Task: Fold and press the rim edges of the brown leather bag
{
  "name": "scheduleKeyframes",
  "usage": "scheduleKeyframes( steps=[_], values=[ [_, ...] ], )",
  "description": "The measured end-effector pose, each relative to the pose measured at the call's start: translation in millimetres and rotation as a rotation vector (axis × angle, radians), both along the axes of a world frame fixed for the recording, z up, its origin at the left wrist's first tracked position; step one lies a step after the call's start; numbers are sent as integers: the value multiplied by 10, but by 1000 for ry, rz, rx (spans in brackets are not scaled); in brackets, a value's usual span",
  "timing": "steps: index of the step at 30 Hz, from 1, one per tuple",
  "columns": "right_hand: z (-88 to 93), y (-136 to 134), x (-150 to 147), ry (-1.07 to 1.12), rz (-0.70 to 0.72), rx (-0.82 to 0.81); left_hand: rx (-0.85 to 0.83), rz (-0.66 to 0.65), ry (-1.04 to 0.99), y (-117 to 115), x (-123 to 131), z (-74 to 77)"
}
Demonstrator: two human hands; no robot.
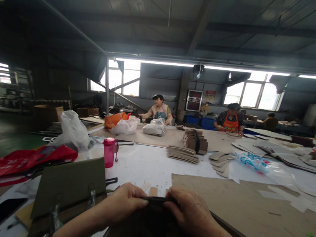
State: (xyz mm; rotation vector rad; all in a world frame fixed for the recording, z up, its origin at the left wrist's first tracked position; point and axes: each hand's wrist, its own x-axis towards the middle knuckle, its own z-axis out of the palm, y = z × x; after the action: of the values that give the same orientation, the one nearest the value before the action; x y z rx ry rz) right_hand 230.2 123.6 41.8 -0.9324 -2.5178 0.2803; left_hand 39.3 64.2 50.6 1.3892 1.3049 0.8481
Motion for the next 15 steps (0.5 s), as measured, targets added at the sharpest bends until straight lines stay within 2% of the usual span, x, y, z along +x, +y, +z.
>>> scheduleKeyframes(
  steps=[8,15],
  values=[
    [24,81,-29,-34,22,8,3,45,87,57,2,4],
    [18,50,-111,-55,13,46,60,-16,27,61,31,-6]
  ],
)
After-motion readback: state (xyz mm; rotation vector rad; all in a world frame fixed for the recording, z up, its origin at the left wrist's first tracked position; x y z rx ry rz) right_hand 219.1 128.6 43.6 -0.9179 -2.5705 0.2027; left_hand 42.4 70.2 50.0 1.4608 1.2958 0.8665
